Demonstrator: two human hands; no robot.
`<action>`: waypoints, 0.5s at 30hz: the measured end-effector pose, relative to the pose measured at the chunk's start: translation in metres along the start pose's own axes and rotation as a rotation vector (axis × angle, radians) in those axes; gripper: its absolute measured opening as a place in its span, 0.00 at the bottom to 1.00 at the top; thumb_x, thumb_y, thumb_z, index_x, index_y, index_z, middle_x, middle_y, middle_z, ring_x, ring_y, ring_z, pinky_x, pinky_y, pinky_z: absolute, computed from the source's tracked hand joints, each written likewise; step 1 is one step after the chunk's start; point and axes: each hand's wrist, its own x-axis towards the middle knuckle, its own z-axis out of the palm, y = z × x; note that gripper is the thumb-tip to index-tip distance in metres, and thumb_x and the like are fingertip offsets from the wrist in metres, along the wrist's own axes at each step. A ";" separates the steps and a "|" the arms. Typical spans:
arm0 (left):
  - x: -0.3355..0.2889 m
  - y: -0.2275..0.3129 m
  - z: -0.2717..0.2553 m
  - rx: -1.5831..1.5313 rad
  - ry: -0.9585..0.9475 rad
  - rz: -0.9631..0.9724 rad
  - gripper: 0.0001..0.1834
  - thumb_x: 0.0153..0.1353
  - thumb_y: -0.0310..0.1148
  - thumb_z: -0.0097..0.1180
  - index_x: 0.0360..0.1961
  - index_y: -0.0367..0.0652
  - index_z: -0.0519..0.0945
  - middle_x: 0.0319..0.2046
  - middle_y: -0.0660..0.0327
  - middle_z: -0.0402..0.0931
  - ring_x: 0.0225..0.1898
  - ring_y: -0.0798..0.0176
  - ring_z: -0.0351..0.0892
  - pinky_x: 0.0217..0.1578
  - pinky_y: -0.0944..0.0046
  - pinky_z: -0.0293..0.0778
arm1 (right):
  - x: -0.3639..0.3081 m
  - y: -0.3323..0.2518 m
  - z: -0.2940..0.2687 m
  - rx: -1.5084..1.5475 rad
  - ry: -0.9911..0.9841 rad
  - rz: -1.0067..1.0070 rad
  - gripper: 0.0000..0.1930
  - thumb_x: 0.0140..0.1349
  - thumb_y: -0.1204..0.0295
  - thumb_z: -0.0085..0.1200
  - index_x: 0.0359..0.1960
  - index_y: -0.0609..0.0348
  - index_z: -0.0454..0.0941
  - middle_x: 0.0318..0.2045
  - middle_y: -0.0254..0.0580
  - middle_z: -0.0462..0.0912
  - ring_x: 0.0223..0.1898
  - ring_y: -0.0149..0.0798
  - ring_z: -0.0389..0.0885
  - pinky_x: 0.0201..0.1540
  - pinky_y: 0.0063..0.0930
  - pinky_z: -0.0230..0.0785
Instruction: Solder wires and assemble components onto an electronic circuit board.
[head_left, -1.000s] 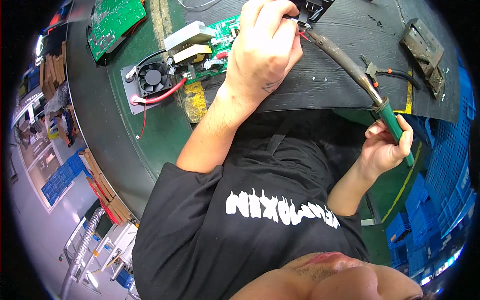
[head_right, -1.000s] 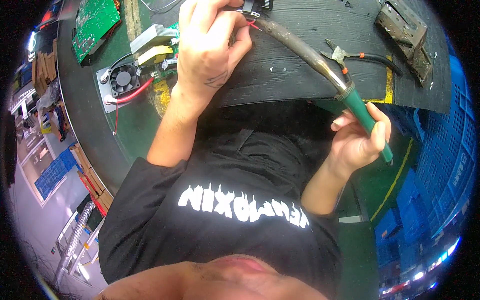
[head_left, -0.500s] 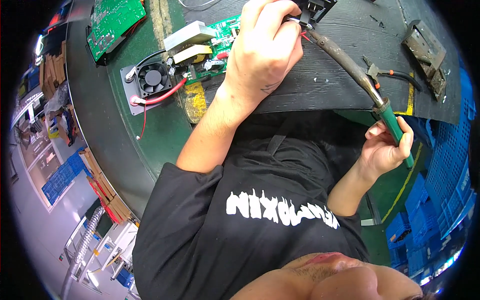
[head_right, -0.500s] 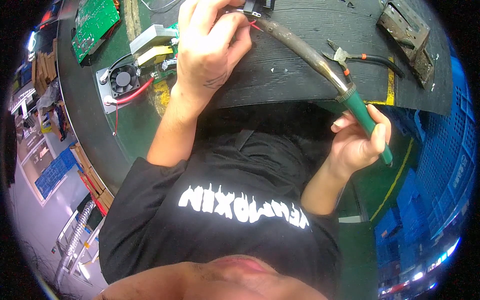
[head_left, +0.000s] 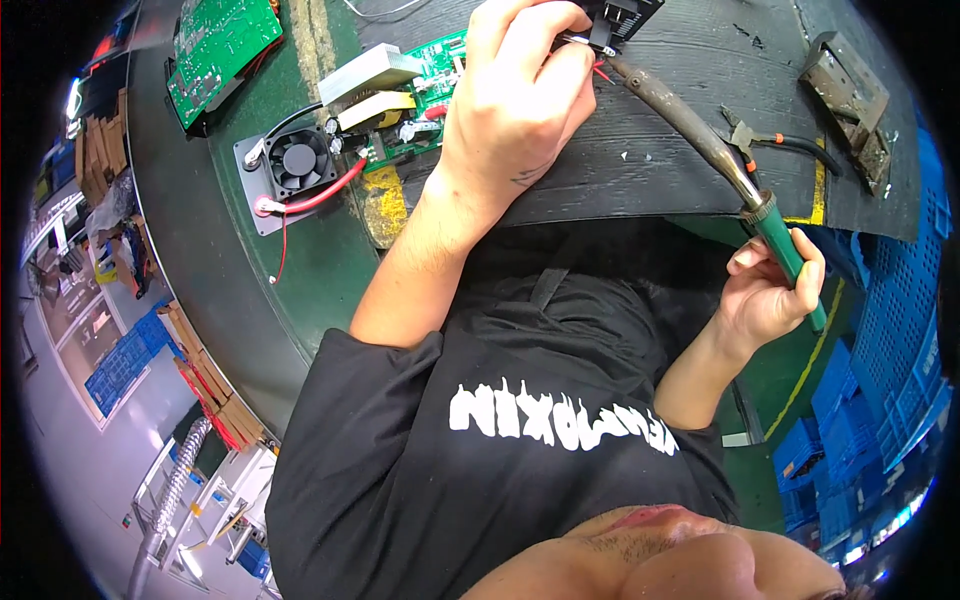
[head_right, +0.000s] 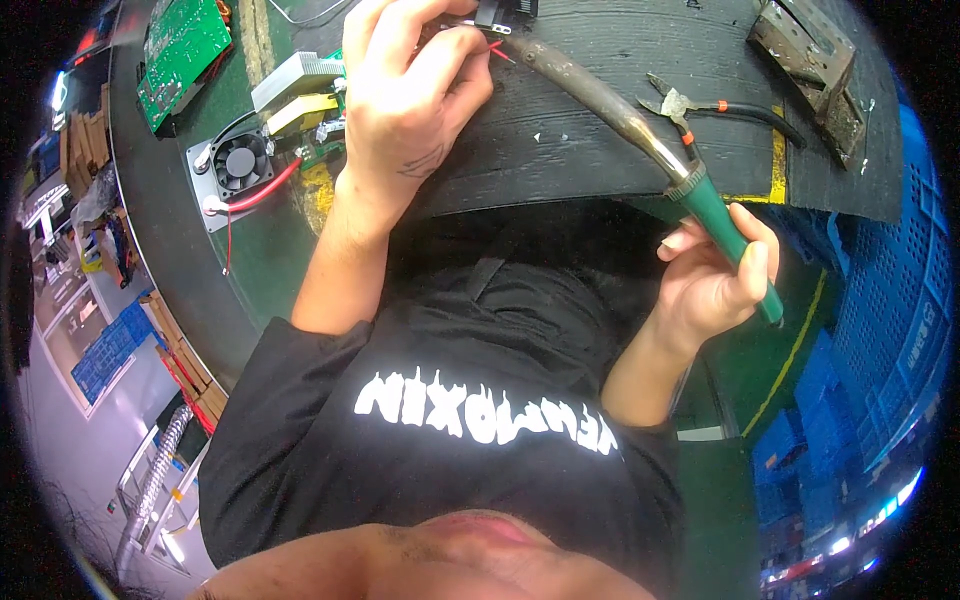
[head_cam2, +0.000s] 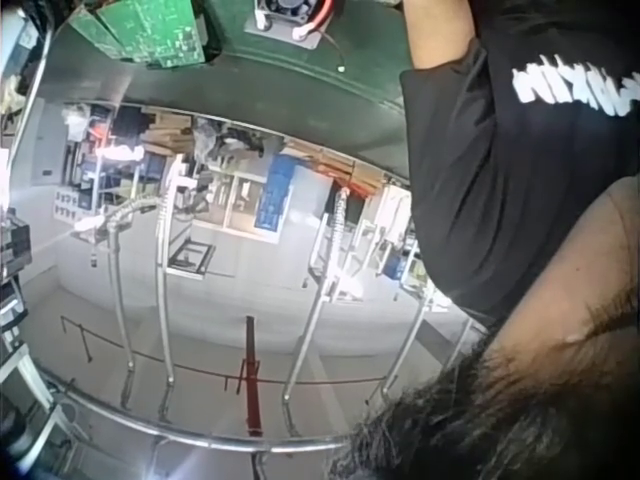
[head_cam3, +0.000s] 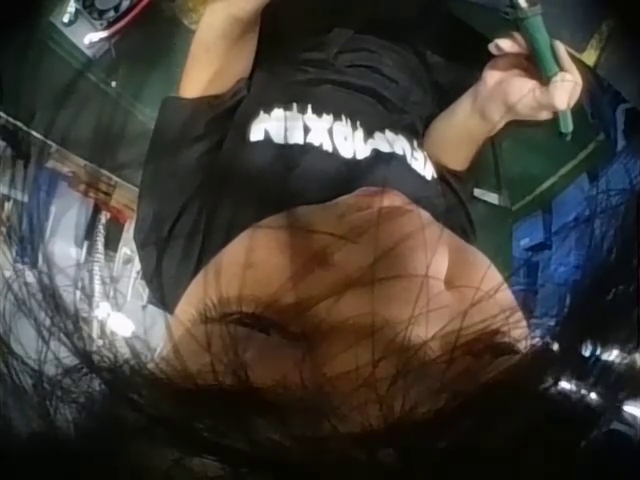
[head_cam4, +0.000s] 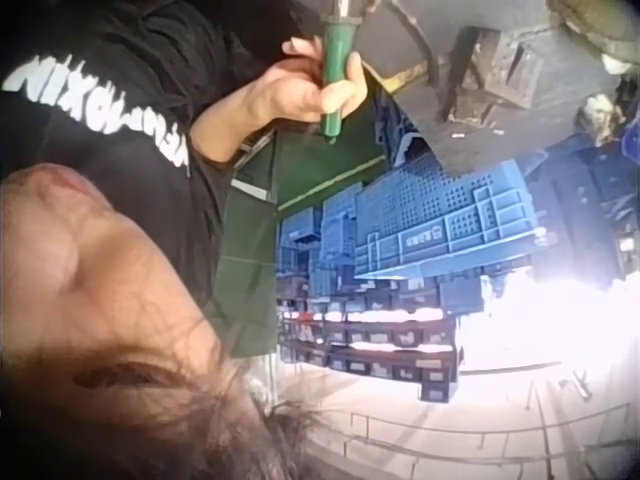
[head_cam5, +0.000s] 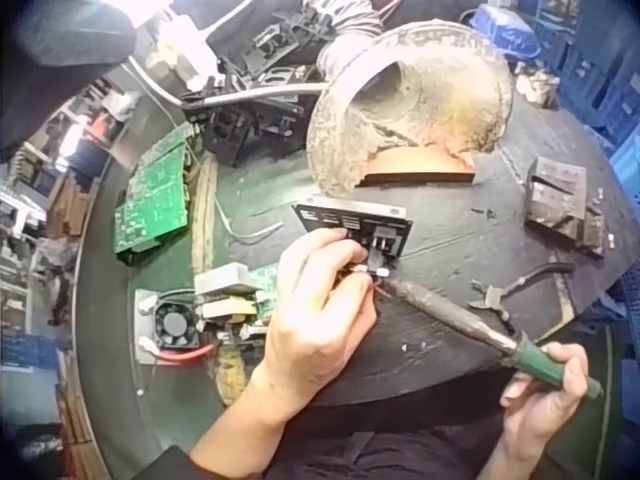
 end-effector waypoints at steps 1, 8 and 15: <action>0.000 0.000 0.000 0.001 0.000 0.001 0.14 0.43 0.17 0.67 0.34 0.32 0.81 0.42 0.50 0.78 0.50 0.43 0.78 0.52 0.51 0.75 | 0.000 0.000 0.000 -0.007 0.009 0.000 0.23 0.70 0.54 0.46 0.46 0.65 0.79 0.25 0.54 0.84 0.19 0.43 0.81 0.18 0.28 0.72; 0.000 0.001 0.001 0.008 -0.001 0.002 0.14 0.43 0.17 0.67 0.34 0.31 0.81 0.42 0.50 0.78 0.50 0.43 0.78 0.52 0.51 0.75 | -0.001 0.000 0.000 -0.023 0.021 0.007 0.24 0.69 0.53 0.47 0.47 0.65 0.79 0.24 0.53 0.83 0.19 0.42 0.80 0.18 0.28 0.71; 0.000 0.000 0.001 -0.014 0.012 -0.010 0.14 0.43 0.16 0.67 0.33 0.31 0.80 0.42 0.50 0.77 0.49 0.43 0.78 0.52 0.51 0.75 | -0.002 -0.005 -0.008 -0.003 0.013 0.004 0.24 0.68 0.53 0.48 0.46 0.64 0.79 0.25 0.53 0.84 0.19 0.41 0.80 0.19 0.27 0.72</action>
